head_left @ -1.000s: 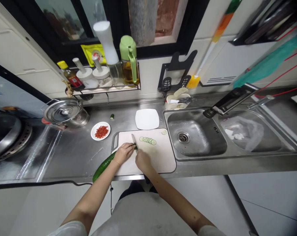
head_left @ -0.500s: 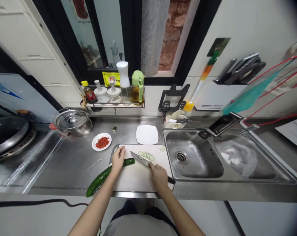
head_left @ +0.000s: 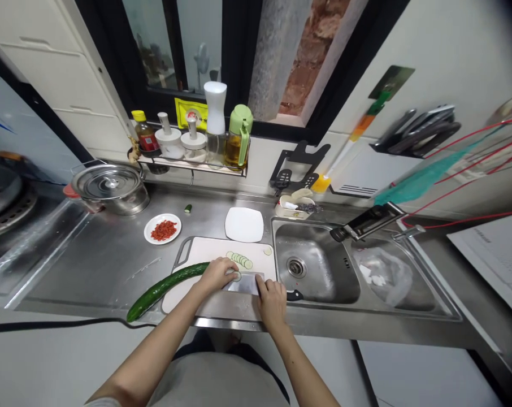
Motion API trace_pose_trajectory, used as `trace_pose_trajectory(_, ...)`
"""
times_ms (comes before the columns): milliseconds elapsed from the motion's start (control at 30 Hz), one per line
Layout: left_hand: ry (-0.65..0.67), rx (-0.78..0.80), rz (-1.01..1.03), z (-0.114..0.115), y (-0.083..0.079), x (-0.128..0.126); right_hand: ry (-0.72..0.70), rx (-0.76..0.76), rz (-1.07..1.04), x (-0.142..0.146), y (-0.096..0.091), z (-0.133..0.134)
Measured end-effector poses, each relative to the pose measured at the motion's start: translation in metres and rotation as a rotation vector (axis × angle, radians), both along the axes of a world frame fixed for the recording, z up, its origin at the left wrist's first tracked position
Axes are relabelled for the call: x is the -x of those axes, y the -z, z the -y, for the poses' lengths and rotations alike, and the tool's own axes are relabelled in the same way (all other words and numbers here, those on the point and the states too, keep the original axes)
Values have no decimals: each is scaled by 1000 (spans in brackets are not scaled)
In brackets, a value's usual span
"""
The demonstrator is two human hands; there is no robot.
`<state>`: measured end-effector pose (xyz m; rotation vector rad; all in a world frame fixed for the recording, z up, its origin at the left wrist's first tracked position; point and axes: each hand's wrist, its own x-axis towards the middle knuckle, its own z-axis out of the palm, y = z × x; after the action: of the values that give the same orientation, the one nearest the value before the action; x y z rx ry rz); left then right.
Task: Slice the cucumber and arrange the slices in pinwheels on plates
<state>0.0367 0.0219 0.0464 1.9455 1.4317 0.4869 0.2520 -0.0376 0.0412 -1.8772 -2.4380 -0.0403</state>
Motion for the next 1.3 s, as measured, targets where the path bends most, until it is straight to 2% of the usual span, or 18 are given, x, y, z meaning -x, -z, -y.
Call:
trace_pose_trajectory(200, -47, 54, 44, -2, 13, -21, 58, 92, 23, -19, 5, 14)
trace_pose_trajectory(333, -38, 73, 43, -17, 23, -40, 104, 122, 38, -33, 6, 23)
trace_pose_trajectory(500, 10, 15, -23, -36, 34, -58, 159, 149, 46, -44, 9, 32)
trace_pose_trajectory(800, 88, -46, -150, -51, 41, -65, 200, 185, 23, -53, 11, 36)
trace_pose_trajectory(1033, 77, -95, -238, -51, 40, -68, 206, 191, 10, -55, 11, 33)
trace_pose_trajectory(1167, 45, -88, -173, -49, 31, -57, 198, 182, -6, -56, 12, 33)
trace_pose_trajectory(1300, -152, -100, -40, -36, 21, -10, 205, 159, -38, -57, 14, 35)
